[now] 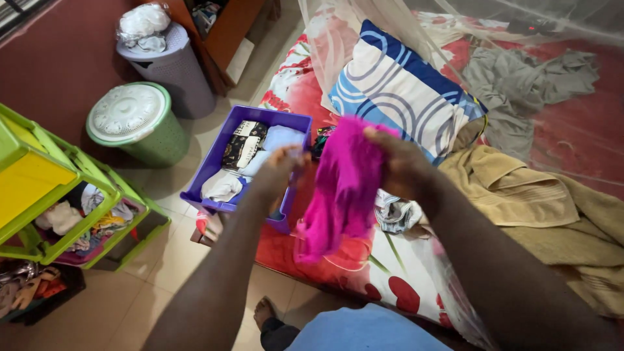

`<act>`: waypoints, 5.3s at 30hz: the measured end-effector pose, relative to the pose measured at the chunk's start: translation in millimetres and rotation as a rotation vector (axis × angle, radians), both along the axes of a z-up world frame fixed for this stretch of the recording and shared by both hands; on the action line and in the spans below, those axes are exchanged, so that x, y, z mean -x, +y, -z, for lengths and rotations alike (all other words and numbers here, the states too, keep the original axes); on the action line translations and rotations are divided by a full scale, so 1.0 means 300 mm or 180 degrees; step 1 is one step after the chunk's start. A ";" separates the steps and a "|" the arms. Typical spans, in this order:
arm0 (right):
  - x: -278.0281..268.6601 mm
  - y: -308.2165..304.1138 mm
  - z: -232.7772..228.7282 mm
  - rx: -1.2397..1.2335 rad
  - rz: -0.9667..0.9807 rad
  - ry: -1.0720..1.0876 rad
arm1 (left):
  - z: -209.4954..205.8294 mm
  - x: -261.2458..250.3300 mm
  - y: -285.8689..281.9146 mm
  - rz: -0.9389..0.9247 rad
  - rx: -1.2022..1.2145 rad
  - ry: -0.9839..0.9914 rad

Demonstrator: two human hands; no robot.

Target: Folding clothes and placing them in a storage bin on a bed.

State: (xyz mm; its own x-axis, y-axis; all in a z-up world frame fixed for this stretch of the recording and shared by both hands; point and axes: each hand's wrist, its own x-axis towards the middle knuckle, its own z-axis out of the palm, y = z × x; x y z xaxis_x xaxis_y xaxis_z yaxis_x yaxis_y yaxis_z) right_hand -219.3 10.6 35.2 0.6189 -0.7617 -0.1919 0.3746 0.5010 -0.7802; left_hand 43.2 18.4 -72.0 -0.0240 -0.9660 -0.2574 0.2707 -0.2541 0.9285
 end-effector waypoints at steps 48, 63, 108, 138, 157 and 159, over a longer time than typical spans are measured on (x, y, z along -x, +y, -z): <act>0.420 -0.064 0.400 0.0717 0.0353 0.2784 | -0.268 0.037 0.181 0.0844 0.0626 0.1005; -0.077 0.102 0.102 0.0863 0.1170 0.1679 | -0.061 0.159 0.296 0.0982 0.2000 -0.1911; 0.337 0.033 -0.138 0.2148 0.0620 0.4044 | -0.411 -0.022 0.142 -0.0211 0.1623 -0.3064; 0.299 -0.010 -0.253 0.1090 0.0308 0.2783 | -0.483 -0.171 0.086 0.0795 0.0123 -0.1430; 0.228 0.033 0.438 -0.0600 0.0069 0.0630 | 0.325 -0.054 0.046 0.2153 0.0267 0.0919; 0.236 0.031 0.438 -0.0249 -0.0005 0.1170 | 0.070 -0.004 0.111 0.0819 -0.0852 0.1451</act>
